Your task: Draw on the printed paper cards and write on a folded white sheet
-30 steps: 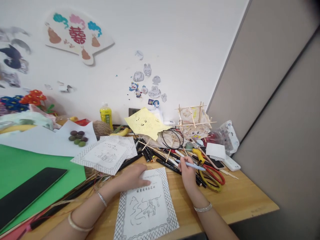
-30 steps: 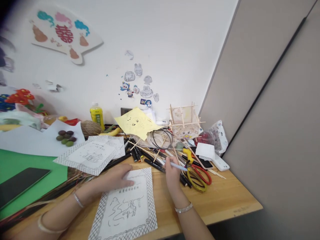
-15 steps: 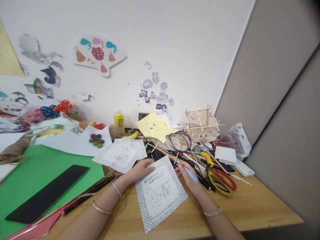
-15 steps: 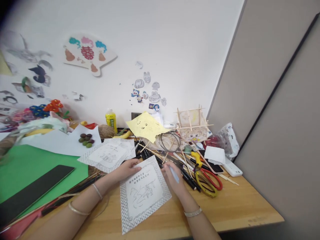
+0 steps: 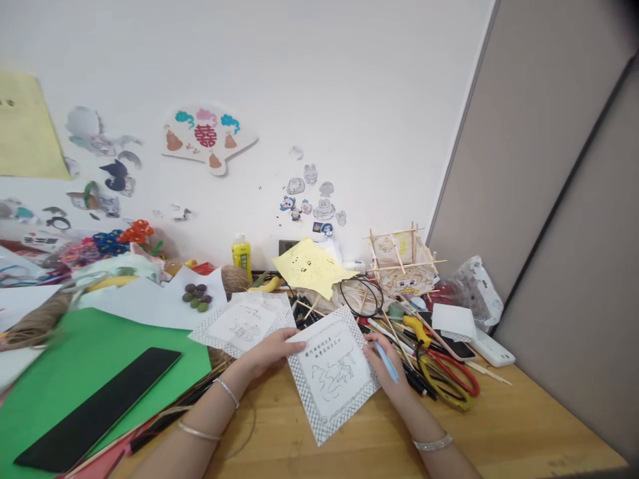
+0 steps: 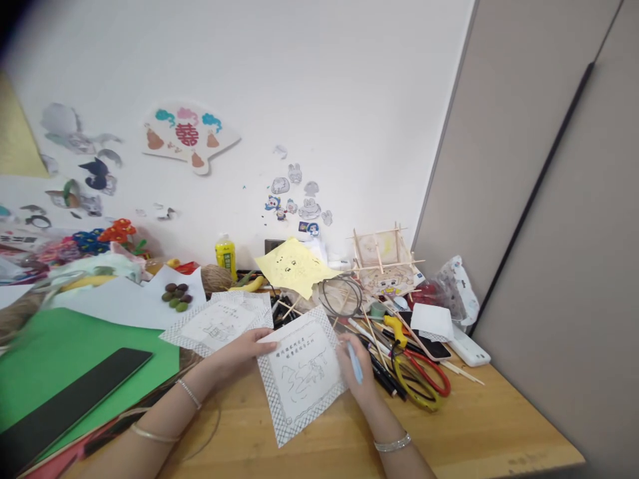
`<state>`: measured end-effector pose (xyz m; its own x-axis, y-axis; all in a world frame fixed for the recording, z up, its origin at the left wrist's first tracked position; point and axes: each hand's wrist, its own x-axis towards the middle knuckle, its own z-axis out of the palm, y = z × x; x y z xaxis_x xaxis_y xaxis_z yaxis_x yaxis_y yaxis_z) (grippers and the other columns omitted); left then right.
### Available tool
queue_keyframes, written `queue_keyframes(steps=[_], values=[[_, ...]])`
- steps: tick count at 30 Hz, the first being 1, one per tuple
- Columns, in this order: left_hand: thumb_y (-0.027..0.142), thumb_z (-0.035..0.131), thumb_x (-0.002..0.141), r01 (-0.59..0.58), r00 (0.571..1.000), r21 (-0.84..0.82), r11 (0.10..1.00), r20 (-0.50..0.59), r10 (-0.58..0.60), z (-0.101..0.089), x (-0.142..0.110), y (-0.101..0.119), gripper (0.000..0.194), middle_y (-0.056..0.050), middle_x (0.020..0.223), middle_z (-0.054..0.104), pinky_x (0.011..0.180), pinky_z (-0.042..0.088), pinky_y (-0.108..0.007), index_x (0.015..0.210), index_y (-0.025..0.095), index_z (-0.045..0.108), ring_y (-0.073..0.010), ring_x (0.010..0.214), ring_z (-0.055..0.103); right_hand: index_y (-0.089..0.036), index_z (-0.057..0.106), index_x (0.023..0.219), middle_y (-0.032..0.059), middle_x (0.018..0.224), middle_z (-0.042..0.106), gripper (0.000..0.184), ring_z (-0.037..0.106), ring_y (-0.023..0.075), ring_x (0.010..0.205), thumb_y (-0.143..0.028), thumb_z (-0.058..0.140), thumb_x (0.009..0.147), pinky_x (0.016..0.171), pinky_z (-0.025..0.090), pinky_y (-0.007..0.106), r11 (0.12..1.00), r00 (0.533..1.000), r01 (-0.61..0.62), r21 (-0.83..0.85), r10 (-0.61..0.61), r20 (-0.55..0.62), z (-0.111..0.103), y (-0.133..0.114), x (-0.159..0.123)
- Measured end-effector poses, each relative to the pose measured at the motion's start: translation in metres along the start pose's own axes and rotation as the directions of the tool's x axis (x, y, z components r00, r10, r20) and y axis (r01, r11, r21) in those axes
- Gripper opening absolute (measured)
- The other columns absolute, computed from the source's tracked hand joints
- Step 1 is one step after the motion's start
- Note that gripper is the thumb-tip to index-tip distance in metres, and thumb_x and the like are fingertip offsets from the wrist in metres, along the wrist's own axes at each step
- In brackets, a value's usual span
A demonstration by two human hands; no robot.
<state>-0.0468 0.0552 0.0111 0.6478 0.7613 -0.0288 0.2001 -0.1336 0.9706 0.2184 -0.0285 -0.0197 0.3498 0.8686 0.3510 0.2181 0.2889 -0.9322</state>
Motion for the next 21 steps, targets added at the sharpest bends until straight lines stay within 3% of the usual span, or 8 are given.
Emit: queue_keyframes(steps=[4,10,16,21], values=[[0.058,0.073,0.065,-0.021,0.998,-0.117,0.993,0.056,0.028,0.004,0.0,0.002,0.068,-0.013,0.112,0.066,0.085,0.048,-0.037,0.114,0.013,0.057,-0.0281,0.103,0.061,-0.021,0.062,0.081,0.0024,0.063,0.064,0.023,0.058,0.023,0.059,-0.041,0.063,0.069,0.054,0.046,0.033,1.0,0.996,0.012,0.02,-0.01,-0.088,-0.002,0.003,0.003],[0.056,0.076,0.063,0.036,0.993,-0.149,0.988,0.113,-0.019,0.026,0.0,-0.007,0.054,-0.011,0.091,0.072,0.077,0.05,-0.039,0.096,0.013,0.067,-0.0284,0.087,0.065,-0.02,0.065,0.081,0.0029,0.064,0.067,0.031,0.062,0.024,0.062,-0.046,0.069,0.066,0.057,0.047,0.032,0.995,0.98,-0.031,0.096,0.049,-0.195,-0.002,-0.004,0.004],[0.056,0.068,0.071,-0.036,0.996,-0.212,0.977,-0.085,0.019,0.036,0.007,-0.006,0.045,-0.008,0.081,0.071,0.078,0.049,-0.038,0.086,0.014,0.067,-0.0269,0.084,0.064,-0.02,0.065,0.082,0.0029,0.071,0.069,0.031,0.064,0.0254,0.073,-0.043,0.073,0.063,0.065,0.049,0.033,0.979,0.981,-0.098,0.181,0.126,-0.146,-0.004,-0.002,0.005],[0.059,0.068,0.066,-0.12,0.975,-0.252,0.96,-0.212,0.066,0.039,0.009,0.002,0.047,-0.006,0.079,0.069,0.076,0.049,-0.037,0.088,0.017,0.064,-0.027,0.082,0.064,-0.02,0.064,0.088,0.0056,0.082,0.072,0.04,0.067,0.0272,0.082,-0.051,0.075,0.066,0.07,0.052,0.036,0.941,0.988,-0.15,0.304,0.156,0.005,-0.002,0.009,0.004]])
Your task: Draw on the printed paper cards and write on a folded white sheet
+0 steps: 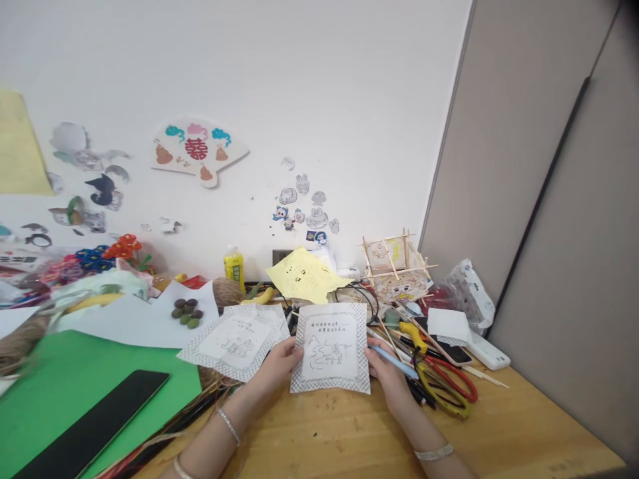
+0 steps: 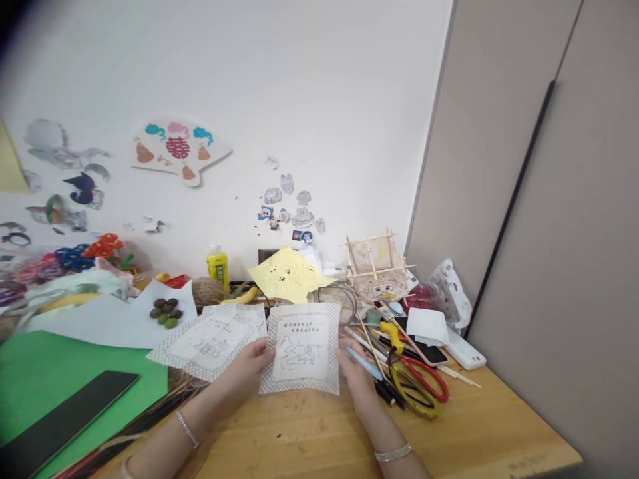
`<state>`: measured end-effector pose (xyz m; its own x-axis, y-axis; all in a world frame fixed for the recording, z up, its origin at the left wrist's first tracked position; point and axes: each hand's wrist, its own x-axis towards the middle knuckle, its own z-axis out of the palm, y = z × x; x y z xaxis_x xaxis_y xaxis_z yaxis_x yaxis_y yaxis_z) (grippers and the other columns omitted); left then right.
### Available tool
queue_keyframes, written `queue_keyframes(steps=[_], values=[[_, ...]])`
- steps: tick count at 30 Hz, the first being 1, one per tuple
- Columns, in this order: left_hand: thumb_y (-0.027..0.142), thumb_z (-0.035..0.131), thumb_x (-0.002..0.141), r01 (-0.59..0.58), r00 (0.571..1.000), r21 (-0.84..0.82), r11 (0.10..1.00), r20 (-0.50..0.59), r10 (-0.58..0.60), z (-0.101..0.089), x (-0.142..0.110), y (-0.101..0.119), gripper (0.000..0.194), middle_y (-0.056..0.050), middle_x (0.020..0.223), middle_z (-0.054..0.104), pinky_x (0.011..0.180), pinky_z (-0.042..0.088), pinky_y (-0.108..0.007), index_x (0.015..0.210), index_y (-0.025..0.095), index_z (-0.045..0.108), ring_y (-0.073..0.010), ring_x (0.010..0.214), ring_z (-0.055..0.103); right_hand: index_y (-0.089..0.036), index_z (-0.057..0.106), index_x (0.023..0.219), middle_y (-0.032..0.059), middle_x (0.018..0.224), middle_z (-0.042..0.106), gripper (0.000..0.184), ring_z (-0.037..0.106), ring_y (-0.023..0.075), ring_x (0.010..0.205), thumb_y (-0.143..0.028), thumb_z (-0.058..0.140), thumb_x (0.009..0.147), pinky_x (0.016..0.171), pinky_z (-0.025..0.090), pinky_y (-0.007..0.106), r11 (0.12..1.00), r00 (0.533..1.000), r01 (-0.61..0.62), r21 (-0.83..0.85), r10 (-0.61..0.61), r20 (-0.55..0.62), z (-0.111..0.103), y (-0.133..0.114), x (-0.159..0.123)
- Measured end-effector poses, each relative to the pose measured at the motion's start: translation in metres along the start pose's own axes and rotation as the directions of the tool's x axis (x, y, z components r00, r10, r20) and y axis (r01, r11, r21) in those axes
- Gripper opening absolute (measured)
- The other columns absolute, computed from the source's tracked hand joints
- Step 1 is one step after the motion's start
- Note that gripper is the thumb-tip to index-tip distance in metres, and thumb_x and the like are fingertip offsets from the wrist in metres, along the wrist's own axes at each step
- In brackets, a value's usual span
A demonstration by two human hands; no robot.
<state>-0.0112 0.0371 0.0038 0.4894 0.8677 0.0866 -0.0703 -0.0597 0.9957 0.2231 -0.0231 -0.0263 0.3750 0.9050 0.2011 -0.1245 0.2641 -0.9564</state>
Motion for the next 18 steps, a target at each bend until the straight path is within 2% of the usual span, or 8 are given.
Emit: queue_keyframes(steps=[2,5,10,14,18], values=[[0.059,0.067,0.066,-0.009,1.0,0.004,1.0,-0.027,0.009,0.0,-0.001,0.003,0.046,-0.004,0.077,0.068,0.073,0.049,-0.036,0.086,0.018,0.061,-0.0255,0.077,0.064,-0.02,0.064,0.091,0.0072,0.085,0.073,0.044,0.068,0.0274,0.082,-0.058,0.07,0.07,0.068,0.052,0.036,0.997,0.998,-0.042,0.059,0.039,0.045,0.003,0.001,-0.001],[0.059,0.062,0.069,0.009,0.999,0.051,0.999,-0.037,-0.007,-0.002,-0.003,0.006,0.043,-0.003,0.072,0.066,0.068,0.049,-0.034,0.083,0.018,0.059,-0.0229,0.072,0.063,-0.02,0.064,0.095,0.0067,0.079,0.073,0.052,0.068,0.0255,0.073,-0.066,0.064,0.072,0.063,0.051,0.035,0.981,0.992,-0.096,0.17,0.079,0.1,0.008,-0.003,-0.003],[0.058,0.062,0.068,0.063,0.998,0.24,0.969,0.0,-0.065,-0.011,-0.002,0.008,0.042,-0.001,0.064,0.059,0.055,0.045,-0.029,0.075,0.017,0.057,-0.0191,0.061,0.058,-0.02,0.062,0.083,0.0045,0.07,0.072,0.055,0.066,0.023,0.067,-0.073,0.063,0.067,0.061,0.047,0.032,0.938,0.976,-0.196,0.285,0.158,0.149,0.011,-0.009,-0.007],[0.06,0.059,0.069,0.039,0.999,0.438,0.898,-0.001,-0.043,-0.016,0.0,0.01,0.042,0.002,0.061,0.054,0.052,0.039,-0.027,0.066,0.019,0.051,-0.0179,0.059,0.052,-0.019,0.06,0.08,0.0032,0.067,0.069,0.054,0.062,0.0195,0.059,-0.073,0.06,0.07,0.059,0.044,0.03,0.931,0.932,-0.275,0.239,0.198,0.303,0.011,-0.013,-0.012],[0.058,0.055,0.074,-0.021,0.999,0.592,0.806,0.038,-0.001,-0.018,-0.001,0.017,0.04,0.001,0.065,0.056,0.055,0.038,-0.027,0.065,0.019,0.053,-0.0183,0.062,0.052,-0.02,0.058,0.076,-0.0012,0.063,0.064,0.04,0.058,0.016,0.057,-0.059,0.067,0.073,0.056,0.041,0.027,0.975,0.909,-0.211,0.077,0.167,0.381,0.013,-0.017,-0.02]])
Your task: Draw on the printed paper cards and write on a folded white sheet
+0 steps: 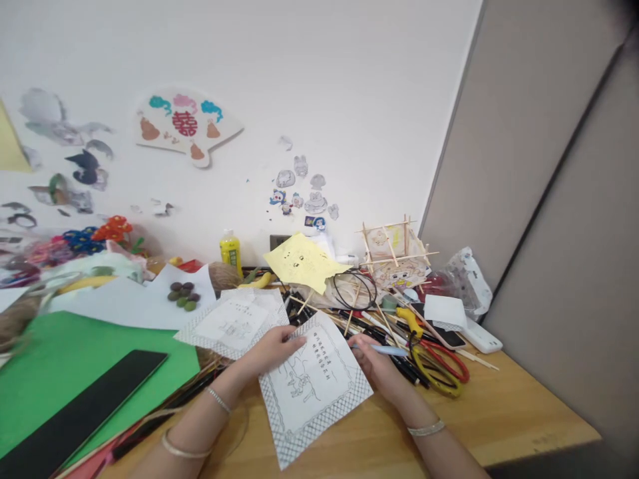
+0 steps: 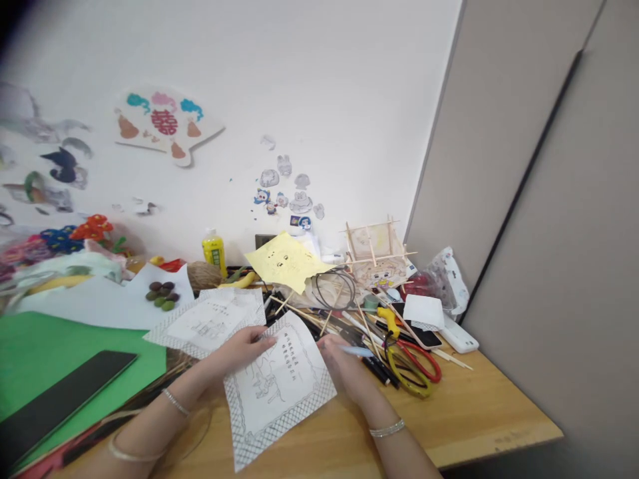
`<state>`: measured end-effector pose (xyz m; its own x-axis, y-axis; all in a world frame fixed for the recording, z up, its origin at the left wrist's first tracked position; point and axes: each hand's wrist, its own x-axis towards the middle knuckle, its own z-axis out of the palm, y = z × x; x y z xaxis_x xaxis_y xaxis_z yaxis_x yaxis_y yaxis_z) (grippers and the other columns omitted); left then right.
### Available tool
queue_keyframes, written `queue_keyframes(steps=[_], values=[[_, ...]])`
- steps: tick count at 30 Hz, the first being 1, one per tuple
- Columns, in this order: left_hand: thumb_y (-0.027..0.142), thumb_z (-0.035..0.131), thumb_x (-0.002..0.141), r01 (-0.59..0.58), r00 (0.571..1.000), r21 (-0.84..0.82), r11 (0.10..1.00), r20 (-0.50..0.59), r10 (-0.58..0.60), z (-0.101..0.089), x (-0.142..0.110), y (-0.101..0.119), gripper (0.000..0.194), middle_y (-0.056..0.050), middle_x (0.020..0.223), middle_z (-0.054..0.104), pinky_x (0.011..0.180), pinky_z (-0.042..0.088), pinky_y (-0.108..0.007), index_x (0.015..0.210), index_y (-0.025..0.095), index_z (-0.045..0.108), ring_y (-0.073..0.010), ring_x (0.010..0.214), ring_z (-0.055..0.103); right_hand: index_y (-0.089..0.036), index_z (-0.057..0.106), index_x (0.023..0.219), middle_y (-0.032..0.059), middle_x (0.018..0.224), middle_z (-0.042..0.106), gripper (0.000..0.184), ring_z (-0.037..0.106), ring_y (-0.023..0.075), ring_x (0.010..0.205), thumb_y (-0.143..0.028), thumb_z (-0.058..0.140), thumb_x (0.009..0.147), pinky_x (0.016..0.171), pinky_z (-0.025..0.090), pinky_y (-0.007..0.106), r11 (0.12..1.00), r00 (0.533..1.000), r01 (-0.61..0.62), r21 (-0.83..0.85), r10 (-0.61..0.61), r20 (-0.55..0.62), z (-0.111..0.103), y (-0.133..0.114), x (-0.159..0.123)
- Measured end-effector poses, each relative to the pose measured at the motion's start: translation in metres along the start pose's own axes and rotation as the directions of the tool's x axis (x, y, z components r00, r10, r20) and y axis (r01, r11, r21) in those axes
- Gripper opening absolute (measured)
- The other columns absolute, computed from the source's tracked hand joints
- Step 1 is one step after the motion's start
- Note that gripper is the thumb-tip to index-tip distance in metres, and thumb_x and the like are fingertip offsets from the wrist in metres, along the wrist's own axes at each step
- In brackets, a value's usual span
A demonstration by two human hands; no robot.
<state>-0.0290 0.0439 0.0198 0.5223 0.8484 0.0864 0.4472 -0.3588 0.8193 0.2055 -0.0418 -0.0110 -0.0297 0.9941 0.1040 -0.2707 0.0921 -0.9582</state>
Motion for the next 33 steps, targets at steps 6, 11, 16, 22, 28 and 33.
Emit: queue_keyframes(steps=[6,11,16,22,28,33], values=[[0.042,0.058,0.076,-0.102,0.984,0.265,0.959,-0.113,0.135,-0.003,0.0,0.001,0.024,-0.002,0.073,0.062,0.064,0.039,-0.029,0.07,0.019,0.059,-0.0219,0.071,0.057,-0.021,0.056,0.075,-0.0061,0.052,0.055,0.026,0.053,0.0131,0.049,-0.043,0.07,0.073,0.05,0.038,0.024,0.955,0.996,0.007,-0.297,0.019,0.084,0.005,-0.003,-0.006],[0.024,0.055,0.082,-0.21,0.933,0.458,0.864,-0.171,0.318,0.002,0.002,0.0,0.011,-0.003,0.078,0.064,0.072,0.041,-0.031,0.078,0.02,0.063,-0.0215,0.078,0.058,-0.021,0.053,0.077,-0.0072,0.048,0.053,0.026,0.05,0.0118,0.044,-0.041,0.068,0.072,0.047,0.035,0.023,0.93,0.993,-0.007,-0.367,0.049,0.104,0.005,0.003,-0.004],[0.009,0.051,0.084,-0.253,0.85,0.626,0.738,-0.22,0.479,0.011,0.0,-0.001,0.02,-0.006,0.09,0.064,0.087,0.037,-0.04,0.087,0.02,0.067,-0.0238,0.091,0.054,-0.02,0.056,0.071,-0.0047,0.056,0.054,0.027,0.047,0.0111,0.046,-0.043,0.069,0.072,0.047,0.034,0.024,0.861,0.993,0.06,-0.504,-0.002,0.115,0.007,0.006,-0.004],[0.006,0.05,0.084,-0.221,0.806,0.742,0.632,-0.225,0.547,0.026,-0.004,-0.007,0.02,-0.005,0.089,0.06,0.102,0.029,-0.049,0.083,0.02,0.064,-0.024,0.093,0.05,-0.022,0.06,0.079,-0.0011,0.055,0.056,0.044,0.046,0.0156,0.049,-0.064,0.051,0.082,0.047,0.034,0.027,0.849,0.904,0.247,-0.466,-0.375,-0.204,0.002,0.0,-0.006],[0.005,0.049,0.084,-0.169,0.828,0.794,0.584,-0.207,0.521,0.032,-0.004,-0.008,0.019,-0.005,0.089,0.059,0.104,0.027,-0.051,0.082,0.019,0.062,-0.0237,0.093,0.051,-0.02,0.07,0.073,0.0015,0.062,0.054,0.041,0.048,0.0167,0.058,-0.056,0.053,0.084,0.055,0.038,0.029,0.805,0.938,0.303,-0.511,-0.347,0.01,0.0,-0.002,-0.01],[0.009,0.051,0.085,-0.13,0.847,0.828,0.546,-0.194,0.495,0.036,-0.003,-0.009,0.014,-0.007,0.091,0.06,0.101,0.031,-0.05,0.083,0.017,0.062,-0.0256,0.094,0.05,-0.021,0.066,0.081,-0.0022,0.063,0.057,0.017,0.051,0.0144,0.057,-0.035,0.069,0.072,0.055,0.04,0.026,0.9,0.993,0.114,-0.422,-0.089,0.077,0.009,0.003,-0.006]])
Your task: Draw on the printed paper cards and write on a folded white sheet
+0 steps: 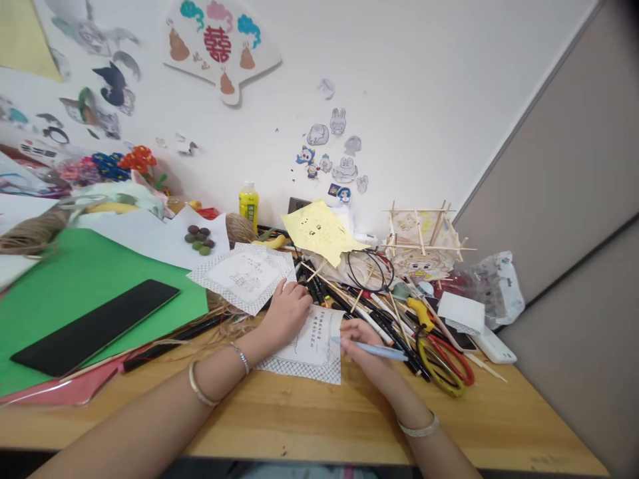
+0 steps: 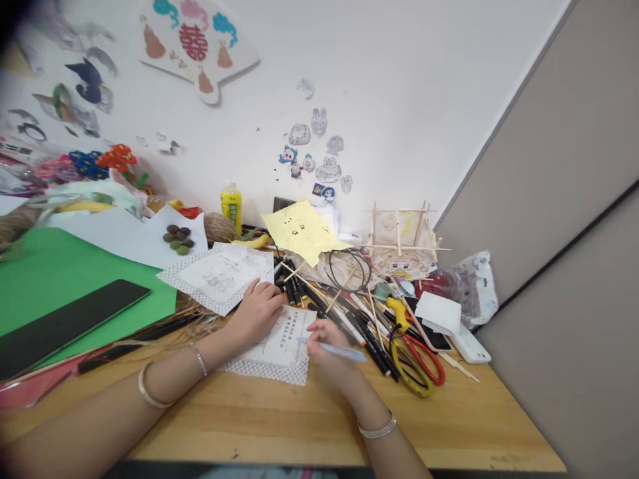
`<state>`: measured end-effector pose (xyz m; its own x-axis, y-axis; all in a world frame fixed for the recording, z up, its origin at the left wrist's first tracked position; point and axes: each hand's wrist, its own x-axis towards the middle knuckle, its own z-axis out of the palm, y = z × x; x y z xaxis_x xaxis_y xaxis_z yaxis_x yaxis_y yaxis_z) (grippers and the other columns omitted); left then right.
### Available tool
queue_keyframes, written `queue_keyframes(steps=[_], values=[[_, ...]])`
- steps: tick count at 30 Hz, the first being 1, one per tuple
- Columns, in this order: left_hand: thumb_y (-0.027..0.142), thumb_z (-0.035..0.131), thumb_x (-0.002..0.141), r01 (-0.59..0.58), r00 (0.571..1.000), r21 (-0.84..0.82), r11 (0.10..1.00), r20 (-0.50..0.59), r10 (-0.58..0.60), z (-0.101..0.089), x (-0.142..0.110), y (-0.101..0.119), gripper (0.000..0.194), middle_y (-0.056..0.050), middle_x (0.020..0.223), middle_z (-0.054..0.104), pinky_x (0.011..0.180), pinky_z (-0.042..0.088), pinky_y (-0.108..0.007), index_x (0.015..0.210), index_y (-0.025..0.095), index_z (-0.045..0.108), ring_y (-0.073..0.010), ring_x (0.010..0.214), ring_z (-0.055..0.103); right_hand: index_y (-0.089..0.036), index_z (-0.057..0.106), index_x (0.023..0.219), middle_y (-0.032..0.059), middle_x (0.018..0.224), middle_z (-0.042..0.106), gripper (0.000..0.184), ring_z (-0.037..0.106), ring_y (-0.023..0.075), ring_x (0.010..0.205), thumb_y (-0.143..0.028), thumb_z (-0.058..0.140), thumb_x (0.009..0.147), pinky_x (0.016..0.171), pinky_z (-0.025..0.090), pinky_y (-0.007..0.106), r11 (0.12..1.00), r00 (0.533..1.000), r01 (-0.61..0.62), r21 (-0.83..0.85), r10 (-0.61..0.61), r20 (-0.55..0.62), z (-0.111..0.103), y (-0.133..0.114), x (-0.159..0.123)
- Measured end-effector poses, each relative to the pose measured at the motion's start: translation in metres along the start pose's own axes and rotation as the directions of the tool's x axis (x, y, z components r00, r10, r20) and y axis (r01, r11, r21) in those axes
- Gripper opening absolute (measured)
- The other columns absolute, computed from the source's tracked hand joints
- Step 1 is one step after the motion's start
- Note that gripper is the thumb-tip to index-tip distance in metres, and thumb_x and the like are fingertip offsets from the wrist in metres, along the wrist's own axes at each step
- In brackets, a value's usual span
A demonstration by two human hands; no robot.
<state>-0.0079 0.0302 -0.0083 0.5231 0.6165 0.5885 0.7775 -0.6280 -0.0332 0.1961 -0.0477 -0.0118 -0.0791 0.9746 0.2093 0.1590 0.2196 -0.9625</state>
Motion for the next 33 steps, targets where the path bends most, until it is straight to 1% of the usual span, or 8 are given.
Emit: queue_keyframes(steps=[2,4,8,10,12,16,22,33], values=[[0.01,0.052,0.085,-0.008,1.0,0.025,1.0,0.013,0.007,0.004,-0.001,0.002,0.011,-0.009,0.092,0.06,0.1,0.032,-0.05,0.084,0.016,0.061,-0.0268,0.096,0.05,-0.021,0.064,0.078,-0.0013,0.068,0.061,0.018,0.055,0.0148,0.062,-0.032,0.073,0.068,0.058,0.043,0.026,1.0,1.0,0.007,0.026,-0.008,0.029,0.002,-0.001,0.002],[0.011,0.052,0.086,-0.025,0.999,0.043,0.999,0.024,0.024,0.008,-0.003,0.003,0.01,-0.01,0.094,0.06,0.1,0.032,-0.05,0.085,0.016,0.061,-0.0277,0.097,0.05,-0.02,0.062,0.072,-0.0008,0.065,0.063,0.019,0.056,0.0149,0.061,-0.036,0.072,0.07,0.058,0.044,0.026,1.0,0.999,0.009,0.016,-0.01,0.036,0.003,0.001,0.004],[0.015,0.052,0.087,-0.07,0.997,0.063,0.996,0.039,0.067,0.013,-0.005,0.007,0.008,-0.012,0.099,0.06,0.103,0.028,-0.053,0.087,0.016,0.06,-0.0295,0.103,0.049,-0.022,0.049,0.06,-0.0037,0.047,0.054,0.033,0.046,0.0109,0.041,-0.046,0.062,0.079,0.043,0.035,0.023,0.999,0.999,-0.036,-0.008,0.036,0.021,0.004,0.012,0.004],[0.016,0.051,0.088,-0.081,0.996,0.068,0.994,0.044,0.078,0.014,-0.006,0.008,0.009,-0.013,0.101,0.06,0.103,0.027,-0.054,0.088,0.015,0.06,-0.0304,0.106,0.048,-0.022,0.044,0.056,-0.0053,0.042,0.048,0.036,0.04,0.0093,0.038,-0.044,0.058,0.082,0.04,0.031,0.022,0.998,0.999,-0.028,-0.051,0.03,0.023,0.004,0.019,0.003],[0.016,0.051,0.088,-0.081,0.996,0.072,0.994,0.048,0.078,0.014,-0.006,0.009,0.01,-0.014,0.102,0.06,0.104,0.027,-0.054,0.089,0.015,0.06,-0.0309,0.108,0.047,-0.022,0.042,0.052,-0.006,0.041,0.043,0.038,0.038,0.0092,0.039,-0.039,0.055,0.083,0.042,0.03,0.022,0.996,1.0,-0.009,-0.088,0.01,0.017,0.004,0.023,0.002],[0.017,0.05,0.089,-0.069,0.997,0.07,0.995,0.051,0.066,0.015,-0.005,0.009,0.01,-0.012,0.1,0.06,0.105,0.027,-0.054,0.088,0.016,0.06,-0.0301,0.108,0.047,-0.022,0.04,0.049,-0.0054,0.043,0.041,0.04,0.039,0.0104,0.043,-0.036,0.054,0.084,0.045,0.031,0.023,0.993,1.0,0.013,-0.117,-0.013,0.003,0.004,0.025,0.0],[0.016,0.053,0.087,-0.066,0.996,0.07,0.995,0.068,0.061,0.012,-0.005,0.01,0.008,-0.014,0.1,0.06,0.104,0.026,-0.055,0.089,0.014,0.06,-0.0311,0.109,0.047,-0.022,0.043,0.048,-0.0045,0.045,0.044,0.039,0.042,0.0116,0.045,-0.033,0.054,0.084,0.049,0.033,0.025,0.988,0.999,0.025,-0.152,-0.022,0.026,0.003,0.024,-0.001],[0.014,0.049,0.086,-0.067,0.995,0.072,0.995,0.077,0.061,0.011,-0.005,0.01,0.012,-0.014,0.103,0.06,0.104,0.027,-0.055,0.09,0.015,0.061,-0.0317,0.11,0.046,-0.022,0.042,0.047,-0.0043,0.042,0.043,0.04,0.041,0.011,0.043,-0.035,0.055,0.083,0.045,0.031,0.023,0.99,1.0,0.011,-0.143,-0.007,0.026,0.002,0.026,0.0]])
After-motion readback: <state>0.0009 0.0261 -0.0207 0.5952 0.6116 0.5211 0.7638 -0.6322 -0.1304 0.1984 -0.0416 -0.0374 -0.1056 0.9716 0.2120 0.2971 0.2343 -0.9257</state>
